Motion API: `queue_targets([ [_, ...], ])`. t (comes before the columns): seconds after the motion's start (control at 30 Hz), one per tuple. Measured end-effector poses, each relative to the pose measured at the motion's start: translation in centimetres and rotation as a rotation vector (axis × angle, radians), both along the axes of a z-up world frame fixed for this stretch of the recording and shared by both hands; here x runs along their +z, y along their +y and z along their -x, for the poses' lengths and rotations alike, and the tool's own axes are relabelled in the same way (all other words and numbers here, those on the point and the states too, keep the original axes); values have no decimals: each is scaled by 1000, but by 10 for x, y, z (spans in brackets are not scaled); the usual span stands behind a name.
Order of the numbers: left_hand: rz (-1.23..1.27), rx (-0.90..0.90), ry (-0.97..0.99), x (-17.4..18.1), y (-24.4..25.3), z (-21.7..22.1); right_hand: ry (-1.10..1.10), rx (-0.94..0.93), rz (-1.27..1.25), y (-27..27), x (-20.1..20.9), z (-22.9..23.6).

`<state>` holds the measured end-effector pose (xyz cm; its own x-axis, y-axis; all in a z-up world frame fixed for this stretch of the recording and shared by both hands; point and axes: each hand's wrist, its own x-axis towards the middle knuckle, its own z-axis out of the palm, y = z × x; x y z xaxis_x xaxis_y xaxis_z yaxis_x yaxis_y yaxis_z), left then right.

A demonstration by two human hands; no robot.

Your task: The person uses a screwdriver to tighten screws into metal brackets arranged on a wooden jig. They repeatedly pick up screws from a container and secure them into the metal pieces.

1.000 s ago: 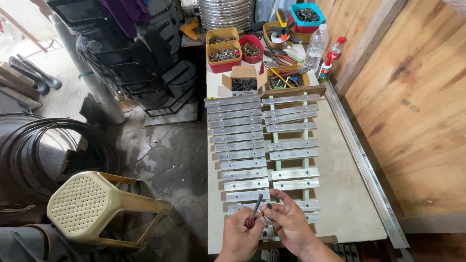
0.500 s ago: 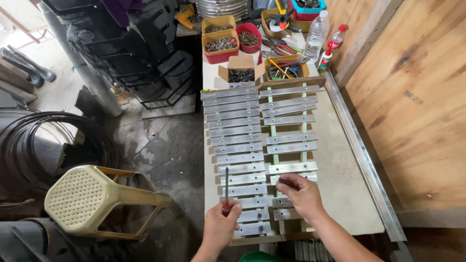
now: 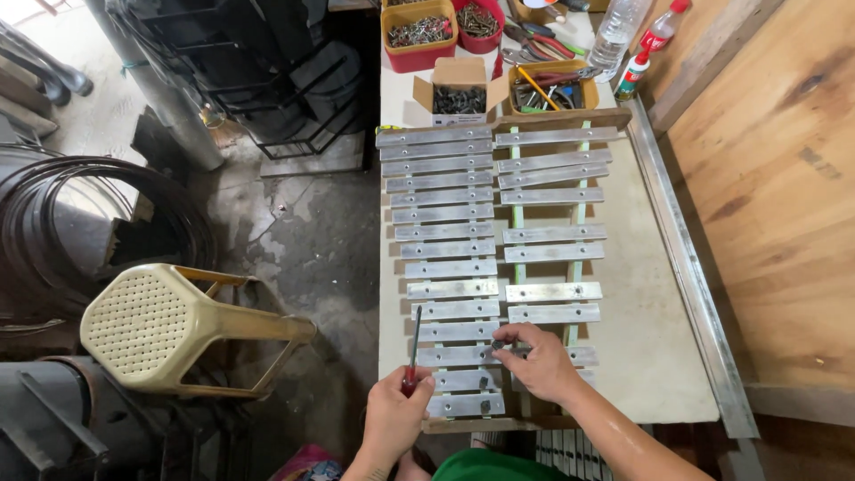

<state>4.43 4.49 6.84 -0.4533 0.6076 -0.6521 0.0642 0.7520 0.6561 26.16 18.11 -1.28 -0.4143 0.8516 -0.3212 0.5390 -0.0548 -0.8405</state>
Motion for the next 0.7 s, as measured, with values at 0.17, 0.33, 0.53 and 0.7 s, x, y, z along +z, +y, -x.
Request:
queue_targets([
  [0.17, -17, -25, 11, -6, 3, 5, -39, 72, -62, 0, -6, 4],
  [0.33, -22, -30, -6, -4, 8, 6, -89, 177, -155, 3, -14, 6],
  [0.53, 22, -179, 118, -3, 17, 5, -121, 207, -167, 5, -13, 7],
  [0.7, 22, -197, 106, 1, 24, 1, -142, 235, -193, 9, -27, 7],
])
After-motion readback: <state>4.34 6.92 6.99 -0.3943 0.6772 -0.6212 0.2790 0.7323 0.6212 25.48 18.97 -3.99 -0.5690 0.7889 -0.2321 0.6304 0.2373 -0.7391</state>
